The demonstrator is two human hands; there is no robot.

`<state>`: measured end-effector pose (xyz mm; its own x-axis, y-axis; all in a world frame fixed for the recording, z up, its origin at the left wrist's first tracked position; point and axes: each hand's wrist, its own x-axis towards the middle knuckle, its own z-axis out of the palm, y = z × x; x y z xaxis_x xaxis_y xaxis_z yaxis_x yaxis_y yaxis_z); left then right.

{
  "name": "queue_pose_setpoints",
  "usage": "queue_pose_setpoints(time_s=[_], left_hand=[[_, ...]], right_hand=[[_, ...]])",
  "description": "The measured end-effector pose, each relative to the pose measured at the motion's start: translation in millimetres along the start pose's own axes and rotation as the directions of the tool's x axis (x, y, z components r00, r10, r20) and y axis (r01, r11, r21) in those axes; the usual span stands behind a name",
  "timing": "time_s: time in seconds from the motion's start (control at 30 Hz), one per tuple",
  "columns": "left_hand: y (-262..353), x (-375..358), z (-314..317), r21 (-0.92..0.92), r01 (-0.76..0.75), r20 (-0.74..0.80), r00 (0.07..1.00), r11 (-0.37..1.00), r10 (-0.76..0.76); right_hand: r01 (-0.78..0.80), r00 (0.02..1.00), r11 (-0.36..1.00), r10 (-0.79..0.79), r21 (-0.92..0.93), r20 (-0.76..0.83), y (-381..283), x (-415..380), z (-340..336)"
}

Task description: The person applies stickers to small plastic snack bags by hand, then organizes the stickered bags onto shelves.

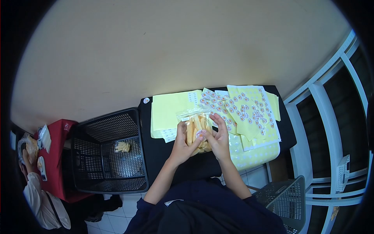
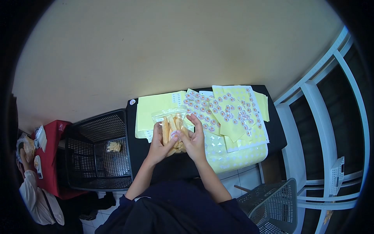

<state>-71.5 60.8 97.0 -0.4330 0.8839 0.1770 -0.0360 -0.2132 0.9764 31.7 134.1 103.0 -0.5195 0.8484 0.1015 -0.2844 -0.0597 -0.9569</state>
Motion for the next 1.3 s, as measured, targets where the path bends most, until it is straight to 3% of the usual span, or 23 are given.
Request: queue_pose_setpoints(time_s=[0.37,0.5,0.57,0.8,1.0,1.1,1.17,1.3], left_hand=[[-3,-5,-11,-0.014,-0.009,0.004,1.000,1.000,0.010],[-11,-6,-12,-0.089,-0.020,-0.025,1.000,0.996,0.018],[-10,-4,-10,-0.219,0.061,-0.037,0.997,0.974,-0.070],[-6,-5,-5,-0.210,0.057,-0.084,0.994,0.976,-0.076],[-11,-5,-2,-0.185,0.016,-0.108,0.993,0.983,-0.037],[-10,-5,-1,-0.228,-0.002,-0.124,0.992,0.974,-0.027],[-5,-6,-1,-0.350,0.066,-0.124,0.985,0.934,-0.116],[-6,-16,7,-0.170,0.044,-0.044,0.998,0.984,-0.052]], right_hand=[[0.166,0.984,0.969,-0.175,-0.181,-0.035,4,-1,13],[0.080,0.997,0.989,-0.080,-0.127,0.007,-3,-2,12],[0.035,0.997,0.998,-0.031,-0.061,0.074,-5,-4,11],[0.119,0.979,0.991,-0.106,-0.065,0.175,-8,-8,7],[0.077,0.977,0.997,-0.071,-0.019,0.203,-7,-7,2],[0.057,0.975,0.998,-0.060,0.019,0.215,-6,-10,-2],[-0.053,0.981,0.987,0.024,0.150,0.191,-6,-13,-6],[-0.015,0.993,0.998,0.007,0.065,0.122,-10,-30,-11]])
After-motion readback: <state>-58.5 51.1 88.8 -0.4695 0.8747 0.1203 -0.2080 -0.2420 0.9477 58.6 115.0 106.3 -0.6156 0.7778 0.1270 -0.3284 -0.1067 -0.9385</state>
